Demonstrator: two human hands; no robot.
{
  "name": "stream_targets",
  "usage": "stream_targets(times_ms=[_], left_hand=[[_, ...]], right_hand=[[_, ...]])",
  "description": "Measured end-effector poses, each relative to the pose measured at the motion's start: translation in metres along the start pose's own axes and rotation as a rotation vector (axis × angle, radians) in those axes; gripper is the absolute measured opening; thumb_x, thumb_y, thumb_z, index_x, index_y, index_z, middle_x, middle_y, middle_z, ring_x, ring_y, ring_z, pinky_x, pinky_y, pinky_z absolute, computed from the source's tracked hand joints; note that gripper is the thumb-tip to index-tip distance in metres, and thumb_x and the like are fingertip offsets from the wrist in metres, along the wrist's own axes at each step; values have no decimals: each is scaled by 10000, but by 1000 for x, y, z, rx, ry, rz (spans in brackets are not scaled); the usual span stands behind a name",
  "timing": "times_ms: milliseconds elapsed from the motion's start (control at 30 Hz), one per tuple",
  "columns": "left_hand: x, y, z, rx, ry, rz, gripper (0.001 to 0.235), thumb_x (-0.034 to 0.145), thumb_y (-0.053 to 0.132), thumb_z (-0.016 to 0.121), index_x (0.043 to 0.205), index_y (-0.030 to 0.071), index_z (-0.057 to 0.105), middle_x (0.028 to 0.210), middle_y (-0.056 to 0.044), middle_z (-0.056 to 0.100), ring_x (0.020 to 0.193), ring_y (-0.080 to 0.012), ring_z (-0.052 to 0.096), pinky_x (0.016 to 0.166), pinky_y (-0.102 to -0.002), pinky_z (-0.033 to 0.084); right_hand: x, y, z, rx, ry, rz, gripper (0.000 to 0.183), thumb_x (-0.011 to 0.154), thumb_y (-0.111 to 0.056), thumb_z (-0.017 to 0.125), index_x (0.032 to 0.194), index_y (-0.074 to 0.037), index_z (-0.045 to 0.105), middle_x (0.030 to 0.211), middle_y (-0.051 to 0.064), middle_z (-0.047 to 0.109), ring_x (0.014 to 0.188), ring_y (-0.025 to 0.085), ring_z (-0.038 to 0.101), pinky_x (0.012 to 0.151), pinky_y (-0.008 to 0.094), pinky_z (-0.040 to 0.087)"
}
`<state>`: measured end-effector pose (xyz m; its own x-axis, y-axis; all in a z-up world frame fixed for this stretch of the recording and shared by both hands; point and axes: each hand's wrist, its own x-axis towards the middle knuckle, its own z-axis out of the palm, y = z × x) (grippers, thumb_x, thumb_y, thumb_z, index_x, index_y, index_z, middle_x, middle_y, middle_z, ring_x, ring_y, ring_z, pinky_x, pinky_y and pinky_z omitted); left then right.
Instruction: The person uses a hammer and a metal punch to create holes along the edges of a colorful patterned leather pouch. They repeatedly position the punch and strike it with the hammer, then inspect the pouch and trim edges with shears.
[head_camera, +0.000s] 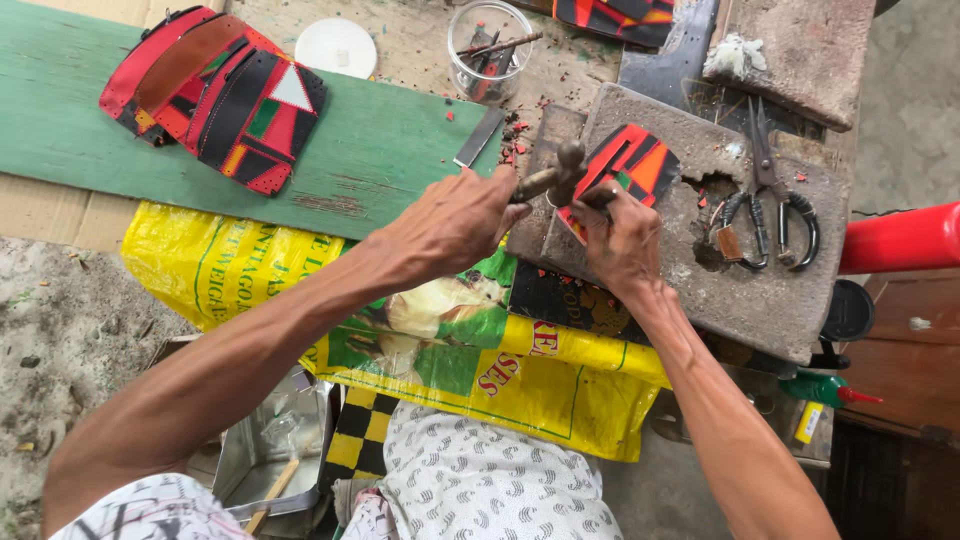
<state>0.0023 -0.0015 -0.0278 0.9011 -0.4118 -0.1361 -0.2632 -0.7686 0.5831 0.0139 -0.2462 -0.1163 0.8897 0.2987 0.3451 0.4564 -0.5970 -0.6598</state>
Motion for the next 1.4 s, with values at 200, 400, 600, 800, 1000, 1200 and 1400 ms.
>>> stream_targets(times_ms=[200,400,600,800,1000,1200,1400], left_hand=[[9,-16,32,57,-37,20,288,1047,271,529,975,-4,480,622,-194,614,496,-390,605,495,-537,455],[12,-26,38,89,-42,80,248,1029,215,538,973,-15,464,633,-208,610,528,-409,610,504,-539,460],[8,-26,37,97,-22,77,217,1008,175,547,958,-20,465,661,-230,622,570,-434,627,526,-551,470],[8,-24,40,76,-14,91,207,986,161,557,971,-28,473,670,-241,627,596,-452,636,543,-556,473],[9,-27,38,82,-14,88,184,980,139,556,971,-25,475,677,-236,626,610,-445,646,555,-549,485],[8,-26,35,96,-7,123,204,951,139,574,973,-27,459,674,-238,619,602,-450,632,542,-556,472],[9,-24,33,74,-45,74,207,987,158,562,981,-23,461,681,-246,621,619,-464,634,559,-563,471]], right_hand=[[-2,7,13,53,94,24,216,1078,-203,667,1039,5,628,862,138,748,785,234,770,639,351,577],[-4,12,12,113,121,121,272,1063,-245,686,978,9,638,851,144,758,788,210,787,656,328,625],[0,4,-1,178,63,238,235,1056,-214,670,978,4,627,857,105,776,794,176,785,700,315,647],[-5,2,-18,203,-38,119,176,1097,-140,621,1036,26,628,929,114,769,898,182,777,780,311,646],[0,-5,-17,108,-52,86,158,1087,-132,636,1028,14,638,911,107,773,857,163,767,725,304,594],[-2,-8,-17,123,-29,122,154,1080,-142,645,1032,5,647,904,109,768,863,173,771,721,307,598],[-2,-5,-14,72,-29,73,184,1074,-177,675,1024,-2,644,881,121,754,830,205,767,690,339,578]])
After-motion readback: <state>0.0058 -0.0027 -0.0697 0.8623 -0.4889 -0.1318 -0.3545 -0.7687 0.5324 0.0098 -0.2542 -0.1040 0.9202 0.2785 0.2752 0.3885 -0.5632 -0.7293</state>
